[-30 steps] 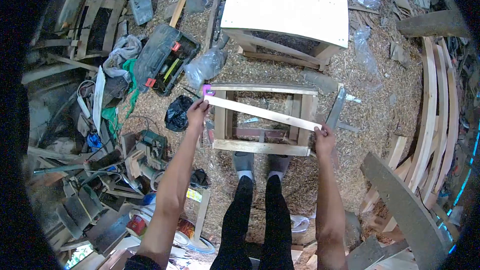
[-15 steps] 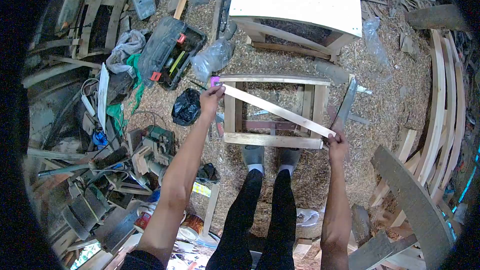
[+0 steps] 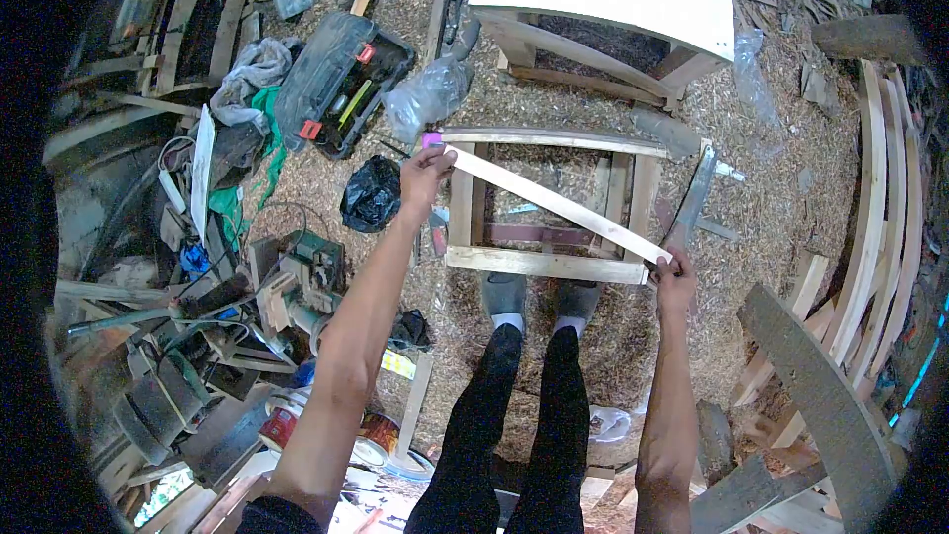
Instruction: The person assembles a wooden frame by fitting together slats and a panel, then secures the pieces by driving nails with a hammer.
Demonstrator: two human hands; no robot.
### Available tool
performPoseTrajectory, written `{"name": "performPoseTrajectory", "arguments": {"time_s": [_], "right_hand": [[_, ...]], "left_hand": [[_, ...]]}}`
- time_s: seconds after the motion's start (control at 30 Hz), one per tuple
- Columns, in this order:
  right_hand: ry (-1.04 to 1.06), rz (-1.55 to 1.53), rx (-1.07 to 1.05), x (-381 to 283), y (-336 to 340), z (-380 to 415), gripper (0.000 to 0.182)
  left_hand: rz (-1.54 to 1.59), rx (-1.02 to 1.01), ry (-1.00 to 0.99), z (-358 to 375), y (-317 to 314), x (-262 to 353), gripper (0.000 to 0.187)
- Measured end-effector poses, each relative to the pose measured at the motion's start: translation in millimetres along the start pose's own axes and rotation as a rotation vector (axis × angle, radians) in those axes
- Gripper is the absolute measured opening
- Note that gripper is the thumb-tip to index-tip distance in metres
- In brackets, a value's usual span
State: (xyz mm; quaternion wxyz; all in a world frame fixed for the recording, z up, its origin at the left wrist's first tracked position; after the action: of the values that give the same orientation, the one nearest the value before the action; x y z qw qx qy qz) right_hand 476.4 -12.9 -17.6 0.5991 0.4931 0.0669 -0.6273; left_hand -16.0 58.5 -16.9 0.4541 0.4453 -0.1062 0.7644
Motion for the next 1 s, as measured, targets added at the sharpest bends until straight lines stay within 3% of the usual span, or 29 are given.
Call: {"name": "performPoseTrajectory", "arguments": {"time_s": [0.2,0.37,0.43,0.63,1.0], "right_hand": [[0.075,0.034,-0.023,4,-9,4,0.025],[0.133,0.087,-0.052,15,-13,-3,0.025],[0.239,0.092,-0.06,18,-13,-5,0.026],[0.047,0.006,-0.128,18,-8,0,0.028],[0.129,0.035,-0.13,12,-17,4,0.035]], "left_hand": [[0.1,0.018,0.094,-3,7,-14,0.041],[0.225,0.069,0.1,-1,-1,-27,0.037],[0.335,0.101,0.119,1,-2,-31,0.047],[0.335,0.117,0.216,2,-4,-31,0.036],[0.409,0.165,0.254,3,-4,-24,0.042]]}}
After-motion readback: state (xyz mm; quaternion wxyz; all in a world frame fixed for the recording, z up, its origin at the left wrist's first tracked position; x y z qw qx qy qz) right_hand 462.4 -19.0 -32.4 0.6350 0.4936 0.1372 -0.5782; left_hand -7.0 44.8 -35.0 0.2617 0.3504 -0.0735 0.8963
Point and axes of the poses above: each hand's wrist, its own z-axis away from the middle knuckle, its own y-axis out of the back of the hand, x = y × z, the point moved 5 cm from there along -z, towards the middle knuckle, and after that the axes turned 11 degrees about x, right-handed, at the moved point
